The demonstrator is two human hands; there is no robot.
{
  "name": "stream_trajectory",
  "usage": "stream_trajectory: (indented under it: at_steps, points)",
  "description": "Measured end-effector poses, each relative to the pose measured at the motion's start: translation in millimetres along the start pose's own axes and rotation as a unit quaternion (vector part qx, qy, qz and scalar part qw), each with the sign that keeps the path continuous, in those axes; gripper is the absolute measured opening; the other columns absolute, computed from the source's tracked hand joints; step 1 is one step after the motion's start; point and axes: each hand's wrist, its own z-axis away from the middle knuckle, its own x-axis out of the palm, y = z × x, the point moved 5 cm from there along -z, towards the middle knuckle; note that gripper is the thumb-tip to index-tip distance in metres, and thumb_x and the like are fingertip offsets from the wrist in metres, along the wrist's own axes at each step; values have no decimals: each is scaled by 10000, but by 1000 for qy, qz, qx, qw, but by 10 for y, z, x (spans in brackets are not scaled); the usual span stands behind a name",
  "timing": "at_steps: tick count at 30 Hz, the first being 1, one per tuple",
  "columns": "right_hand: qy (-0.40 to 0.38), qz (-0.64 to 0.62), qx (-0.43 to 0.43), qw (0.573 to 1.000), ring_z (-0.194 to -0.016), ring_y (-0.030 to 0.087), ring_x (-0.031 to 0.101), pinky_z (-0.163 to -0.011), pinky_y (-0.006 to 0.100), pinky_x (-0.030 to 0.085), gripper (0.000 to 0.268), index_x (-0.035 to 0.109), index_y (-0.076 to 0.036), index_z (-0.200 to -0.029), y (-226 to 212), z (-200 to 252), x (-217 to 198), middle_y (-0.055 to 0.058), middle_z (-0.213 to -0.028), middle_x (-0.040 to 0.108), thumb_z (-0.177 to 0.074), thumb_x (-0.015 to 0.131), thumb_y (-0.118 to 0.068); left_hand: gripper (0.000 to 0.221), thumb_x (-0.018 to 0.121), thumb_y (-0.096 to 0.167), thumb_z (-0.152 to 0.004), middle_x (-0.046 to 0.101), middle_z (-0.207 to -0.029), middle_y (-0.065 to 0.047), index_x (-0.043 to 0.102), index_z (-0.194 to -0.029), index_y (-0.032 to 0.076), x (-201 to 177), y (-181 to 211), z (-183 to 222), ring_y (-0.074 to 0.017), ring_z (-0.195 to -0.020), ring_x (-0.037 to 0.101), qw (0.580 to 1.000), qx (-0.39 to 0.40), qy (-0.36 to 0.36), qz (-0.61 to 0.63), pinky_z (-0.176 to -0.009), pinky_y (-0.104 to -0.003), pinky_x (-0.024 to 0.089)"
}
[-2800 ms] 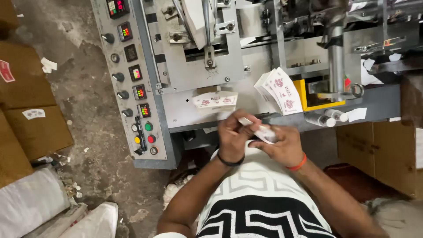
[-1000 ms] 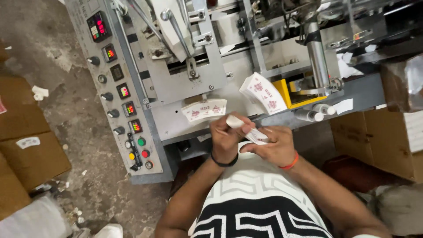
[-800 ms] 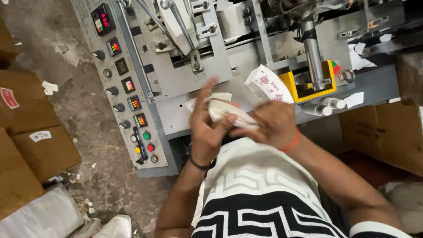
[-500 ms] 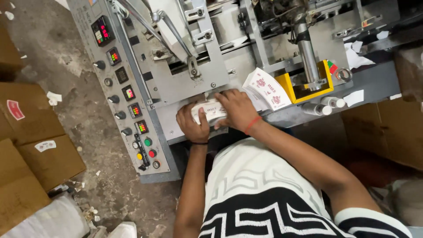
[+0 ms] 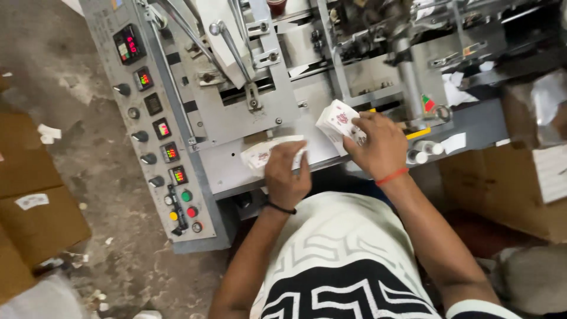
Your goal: Operating a paper cup manufacturing machine by feeding blanks and inspecting product.
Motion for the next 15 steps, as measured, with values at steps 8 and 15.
stream_trajectory:
  at_steps: [8,15]
  points:
    - [-60,-234,-41,969,-1095,313,675,-936,385,538,437,665,-16,-1179,-321,303,-401,146,-1194,669,-794,822,-149,717,781,192,-917,581,-1394,-84,431,-1521,24,488,-28,-44,-169,-1253,588,767,-258,-176,560,-1072,-324,497]
    - [-96,-291,-11,952,-1000,286,683,-827,351,557,515,667,-5,-1256,-456,543,-257,156,-1189,650,-778,809,-135,708,799,224,-926,623,-1358,-118,495,-1498,-60,433,-69,139,-191,-1236,605,720,-303,-269,564,-1066,-345,520]
